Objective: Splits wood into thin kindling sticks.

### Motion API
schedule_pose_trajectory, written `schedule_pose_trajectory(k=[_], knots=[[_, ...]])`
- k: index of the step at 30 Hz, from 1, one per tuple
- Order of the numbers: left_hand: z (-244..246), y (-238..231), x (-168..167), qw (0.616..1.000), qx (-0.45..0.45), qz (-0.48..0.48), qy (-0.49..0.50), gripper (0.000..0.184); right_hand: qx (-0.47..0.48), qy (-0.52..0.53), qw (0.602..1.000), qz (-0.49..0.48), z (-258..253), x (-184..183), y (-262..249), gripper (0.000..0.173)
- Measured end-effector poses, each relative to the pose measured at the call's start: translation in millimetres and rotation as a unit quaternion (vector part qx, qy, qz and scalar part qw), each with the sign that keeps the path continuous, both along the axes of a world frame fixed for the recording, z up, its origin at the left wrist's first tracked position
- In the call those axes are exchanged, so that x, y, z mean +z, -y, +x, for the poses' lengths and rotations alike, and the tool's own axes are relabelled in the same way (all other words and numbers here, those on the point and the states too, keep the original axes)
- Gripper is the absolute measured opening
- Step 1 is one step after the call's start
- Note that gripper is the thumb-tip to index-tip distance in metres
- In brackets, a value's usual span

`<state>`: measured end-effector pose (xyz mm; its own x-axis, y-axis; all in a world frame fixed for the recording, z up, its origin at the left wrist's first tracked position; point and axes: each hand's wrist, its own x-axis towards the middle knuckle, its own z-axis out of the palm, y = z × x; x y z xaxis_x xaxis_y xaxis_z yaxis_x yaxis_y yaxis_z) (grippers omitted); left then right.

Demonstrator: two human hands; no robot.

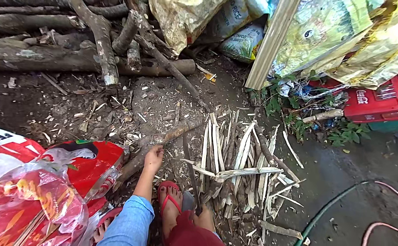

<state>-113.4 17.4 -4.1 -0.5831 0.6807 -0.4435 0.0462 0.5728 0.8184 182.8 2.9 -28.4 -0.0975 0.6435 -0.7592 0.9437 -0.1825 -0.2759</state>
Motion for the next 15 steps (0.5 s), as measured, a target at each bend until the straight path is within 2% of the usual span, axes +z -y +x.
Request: schedule_pose_trajectory(k=[3,8,12,15], knots=[[4,-4,7,1.000,-0.018,0.005,-0.002,0.035,0.001,-0.033,0.999,0.004,1,13,-8,0.049],[4,-1,4,1.000,-0.031,-0.001,0.003,0.035,-0.007,-0.086,0.993,0.076,1,36,9,0.045],[8,-1,-5,0.999,-0.044,-0.022,0.008,0.036,0.028,0.014,0.999,-0.034,-7,11,4,0.049],[15,-3,-5,0.996,-0.078,-0.043,0.025,0.039,0.036,0.027,0.997,-0.055,-6,0,1,0.048]])
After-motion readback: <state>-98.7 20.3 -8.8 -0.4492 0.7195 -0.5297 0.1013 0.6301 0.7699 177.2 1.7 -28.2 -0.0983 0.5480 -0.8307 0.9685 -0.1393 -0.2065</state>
